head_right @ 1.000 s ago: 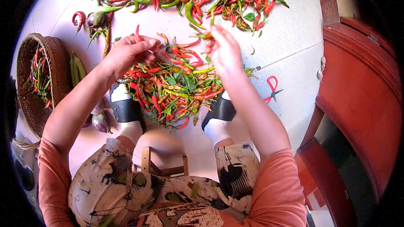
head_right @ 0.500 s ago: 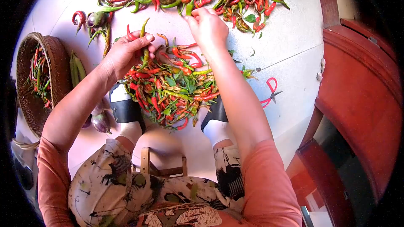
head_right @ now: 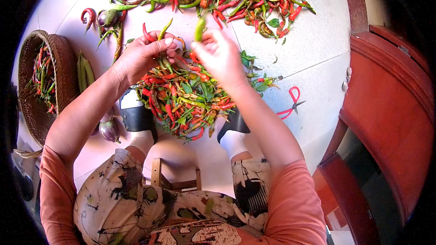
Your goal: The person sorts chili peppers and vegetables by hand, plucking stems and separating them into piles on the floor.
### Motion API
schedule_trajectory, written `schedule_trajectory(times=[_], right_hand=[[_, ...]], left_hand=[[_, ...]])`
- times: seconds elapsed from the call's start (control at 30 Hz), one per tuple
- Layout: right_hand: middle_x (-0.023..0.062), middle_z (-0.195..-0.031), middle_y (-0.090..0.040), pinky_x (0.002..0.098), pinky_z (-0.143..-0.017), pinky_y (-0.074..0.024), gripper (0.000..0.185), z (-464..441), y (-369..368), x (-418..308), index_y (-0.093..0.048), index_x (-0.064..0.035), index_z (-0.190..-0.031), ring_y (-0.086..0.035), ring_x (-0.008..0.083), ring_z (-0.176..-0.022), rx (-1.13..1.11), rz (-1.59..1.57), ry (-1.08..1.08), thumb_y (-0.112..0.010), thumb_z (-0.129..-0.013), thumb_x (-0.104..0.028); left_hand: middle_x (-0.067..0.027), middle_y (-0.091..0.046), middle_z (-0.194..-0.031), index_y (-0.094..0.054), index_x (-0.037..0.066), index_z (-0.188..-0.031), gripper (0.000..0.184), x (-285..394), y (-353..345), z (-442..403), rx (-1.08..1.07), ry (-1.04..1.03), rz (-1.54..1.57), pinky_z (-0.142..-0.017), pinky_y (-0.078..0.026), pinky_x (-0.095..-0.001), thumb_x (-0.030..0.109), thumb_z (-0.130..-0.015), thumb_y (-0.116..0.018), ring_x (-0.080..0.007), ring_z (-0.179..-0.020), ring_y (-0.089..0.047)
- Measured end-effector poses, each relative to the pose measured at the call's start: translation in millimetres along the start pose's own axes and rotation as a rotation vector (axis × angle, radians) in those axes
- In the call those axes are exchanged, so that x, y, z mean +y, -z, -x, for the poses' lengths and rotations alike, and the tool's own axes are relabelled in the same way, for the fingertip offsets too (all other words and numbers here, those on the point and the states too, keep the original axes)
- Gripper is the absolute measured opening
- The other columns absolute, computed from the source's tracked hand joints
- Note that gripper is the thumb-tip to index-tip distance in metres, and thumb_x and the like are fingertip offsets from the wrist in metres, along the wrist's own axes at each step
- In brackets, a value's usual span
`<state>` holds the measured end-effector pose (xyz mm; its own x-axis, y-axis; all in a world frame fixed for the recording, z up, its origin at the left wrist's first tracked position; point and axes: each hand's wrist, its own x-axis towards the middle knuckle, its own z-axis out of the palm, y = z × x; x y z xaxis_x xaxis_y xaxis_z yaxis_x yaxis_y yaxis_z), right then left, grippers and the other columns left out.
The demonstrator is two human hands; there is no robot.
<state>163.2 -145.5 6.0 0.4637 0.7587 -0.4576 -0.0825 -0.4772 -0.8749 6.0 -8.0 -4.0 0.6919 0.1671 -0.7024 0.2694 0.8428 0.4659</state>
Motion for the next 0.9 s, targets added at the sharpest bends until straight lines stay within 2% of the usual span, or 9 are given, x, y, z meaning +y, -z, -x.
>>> schedule_trajectory(times=[0.1, 0.13, 0.23, 0.27, 0.33, 0.43, 0.53, 0.7, 0.9], right_hand=[[0.0062, -0.077, -0.063, 0.0298, -0.064, -0.0494, 0.025, 14, -18, -15, -0.058, -0.0028, -0.091, -0.062, 0.0157, -0.069, -0.088, 0.511, 0.248, -0.07, -0.079, -0.022], [0.0073, -0.078, -0.062, 0.0304, -0.064, -0.0489, 0.024, 11, -21, -10, -0.062, -0.0053, -0.09, -0.061, 0.0184, -0.07, -0.098, 0.469, 0.309, -0.069, -0.078, -0.025], [0.0082, -0.083, -0.063, 0.0306, -0.066, -0.0488, 0.02, -13, 0, -15, -0.066, -0.0074, -0.087, -0.061, 0.0194, -0.072, -0.231, 0.394, 0.108, -0.068, -0.078, -0.025], [0.0084, -0.085, -0.063, 0.0309, -0.069, -0.0486, 0.017, -27, 10, 0, -0.068, -0.01, -0.087, -0.061, 0.0206, -0.072, -0.023, 0.269, 0.186, -0.067, -0.078, -0.025], [0.0067, -0.09, -0.06, 0.0305, -0.069, -0.0484, 0.015, -57, 39, 4, -0.067, -0.009, -0.094, -0.061, 0.0188, -0.079, 0.262, 0.781, 0.385, -0.062, -0.083, -0.017], [0.0096, -0.093, -0.06, 0.0417, -0.066, -0.0504, 0.014, -80, 51, 6, -0.063, -0.0139, -0.093, -0.063, 0.0296, -0.077, 0.273, 0.995, 0.507, -0.058, -0.079, -0.015], [0.0101, -0.094, -0.058, 0.0432, -0.062, -0.0508, 0.015, -89, 46, 14, -0.061, -0.0135, -0.092, -0.063, 0.0307, -0.073, 0.264, 1.159, 0.49, -0.057, -0.078, -0.014], [0.0121, -0.094, -0.057, 0.0441, -0.06, -0.0512, 0.015, -90, 46, 12, -0.06, -0.0116, -0.091, -0.064, 0.0323, -0.072, 0.18, 1.222, 0.514, -0.055, -0.078, -0.014], [0.0059, -0.088, -0.059, 0.0388, -0.063, -0.0505, 0.014, -65, 54, -26, -0.06, -0.0128, -0.09, -0.062, 0.0281, -0.076, 0.091, 1.177, 0.588, -0.06, -0.078, -0.017]], left_hand=[[-0.0035, -0.062, -0.082, -0.059, 0.007, -0.095, 0.015, 3, -12, 4, 0.047, 0.022, -0.029, -0.075, -0.049, -0.0299, 0.018, -0.086, -0.064, -0.0143, -0.075, -0.059], [-0.0035, -0.062, -0.086, -0.059, 0.007, -0.096, 0.016, 3, -14, 5, 0.031, 0.024, -0.001, -0.077, -0.049, -0.0306, 0.018, -0.086, -0.064, -0.0143, -0.078, -0.06], [-0.0051, -0.065, -0.091, -0.058, 0.008, -0.095, 0.016, 0, 3, -1, 0.037, 0.026, -0.031, -0.083, -0.049, -0.0326, 0.019, -0.086, -0.064, -0.0159, -0.086, -0.063], [-0.0056, -0.065, -0.09, -0.058, 0.007, -0.095, 0.015, 1, 6, -1, 0.018, 0.04, -0.027, -0.083, -0.049, -0.033, 0.019, -0.087, -0.063, -0.0168, -0.087, -0.063], [-0.0074, -0.065, -0.087, -0.057, 0.005, -0.099, 0.016, 6, 2, 3, 0.009, 0.034, -0.011, -0.082, -0.05, -0.0329, 0.018, -0.089, -0.058, -0.019, -0.084, -0.063], [-0.0078, -0.065, -0.087, -0.056, 0.004, -0.105, 0.021, 5, 5, 2, -0.104, 0.038, 0.035, -0.081, -0.05, -0.0328, 0.019, -0.091, -0.054, -0.0192, -0.083, -0.064], [-0.0089, -0.064, -0.087, -0.054, 0.002, -0.11, 0.025, 2, 6, 6, -0.074, 0.055, 0.1, -0.079, -0.051, -0.0319, 0.02, -0.093, -0.051, -0.0192, -0.082, -0.064], [-0.006, -0.062, -0.081, -0.056, 0.004, -0.103, 0.021, 0, 8, 11, -0.033, 0.019, 0.069, -0.072, -0.051, -0.03, 0.019, -0.089, -0.059, -0.0173, -0.075, -0.062], [-0.0033, -0.06, -0.077, -0.057, 0.006, -0.094, 0.015, 1, 16, 15, -0.01, -0.016, 0.042, -0.072, -0.05, -0.0284, 0.016, -0.086, -0.064, -0.0152, -0.074, -0.061]])
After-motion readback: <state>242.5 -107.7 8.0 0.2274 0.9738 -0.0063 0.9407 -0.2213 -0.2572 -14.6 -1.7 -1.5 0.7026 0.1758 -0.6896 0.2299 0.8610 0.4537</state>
